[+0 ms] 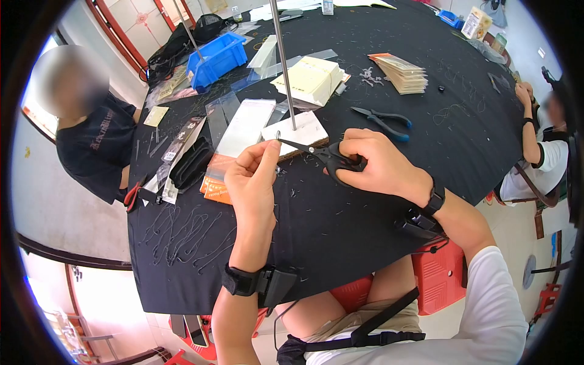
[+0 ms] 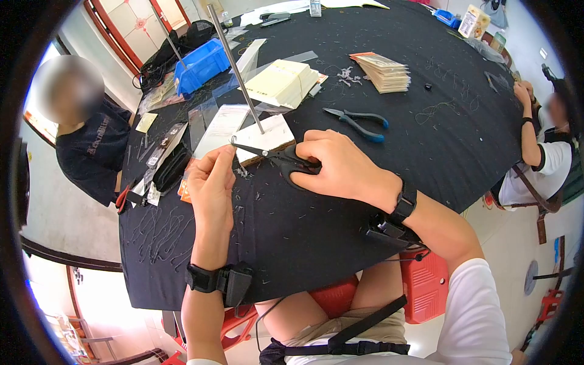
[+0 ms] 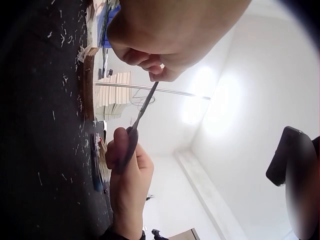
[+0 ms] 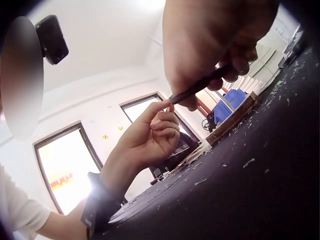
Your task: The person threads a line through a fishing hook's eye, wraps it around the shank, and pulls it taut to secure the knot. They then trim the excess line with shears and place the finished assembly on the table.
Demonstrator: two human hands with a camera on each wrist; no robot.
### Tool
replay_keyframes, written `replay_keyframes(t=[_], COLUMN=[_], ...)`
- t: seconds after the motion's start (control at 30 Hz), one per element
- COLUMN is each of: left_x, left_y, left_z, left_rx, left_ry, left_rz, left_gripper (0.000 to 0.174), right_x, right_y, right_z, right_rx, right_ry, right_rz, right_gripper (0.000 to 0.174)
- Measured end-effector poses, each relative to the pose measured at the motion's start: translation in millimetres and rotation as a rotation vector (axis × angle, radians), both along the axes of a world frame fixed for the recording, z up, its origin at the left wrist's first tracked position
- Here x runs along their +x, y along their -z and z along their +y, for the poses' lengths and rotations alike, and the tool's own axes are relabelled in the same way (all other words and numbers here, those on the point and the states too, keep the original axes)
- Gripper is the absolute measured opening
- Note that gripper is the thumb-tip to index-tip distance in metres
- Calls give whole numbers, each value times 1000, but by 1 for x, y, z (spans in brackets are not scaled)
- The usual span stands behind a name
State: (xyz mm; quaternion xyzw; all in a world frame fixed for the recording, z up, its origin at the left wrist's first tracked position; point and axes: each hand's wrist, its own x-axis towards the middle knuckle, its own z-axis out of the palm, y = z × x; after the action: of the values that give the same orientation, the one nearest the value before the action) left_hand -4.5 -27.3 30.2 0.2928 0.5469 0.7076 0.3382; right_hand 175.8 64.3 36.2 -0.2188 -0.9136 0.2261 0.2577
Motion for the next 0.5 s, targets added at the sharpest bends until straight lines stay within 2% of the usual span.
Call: replay_keyframes(t=[0.27, 0.5], left_x=[0, -3], left_y=[-1, 1], left_z=[-1, -2], left_rx=[7, 13], left_ry=[7, 32], left_rz=[-12, -32], left_gripper=[16, 17], right_x=[0, -1], right_y=[-1, 0], right_z=[-2, 0], right_rx=[-56, 37], right_ry=[2, -42], right_rz=[-17, -14], right_gripper=[27, 27])
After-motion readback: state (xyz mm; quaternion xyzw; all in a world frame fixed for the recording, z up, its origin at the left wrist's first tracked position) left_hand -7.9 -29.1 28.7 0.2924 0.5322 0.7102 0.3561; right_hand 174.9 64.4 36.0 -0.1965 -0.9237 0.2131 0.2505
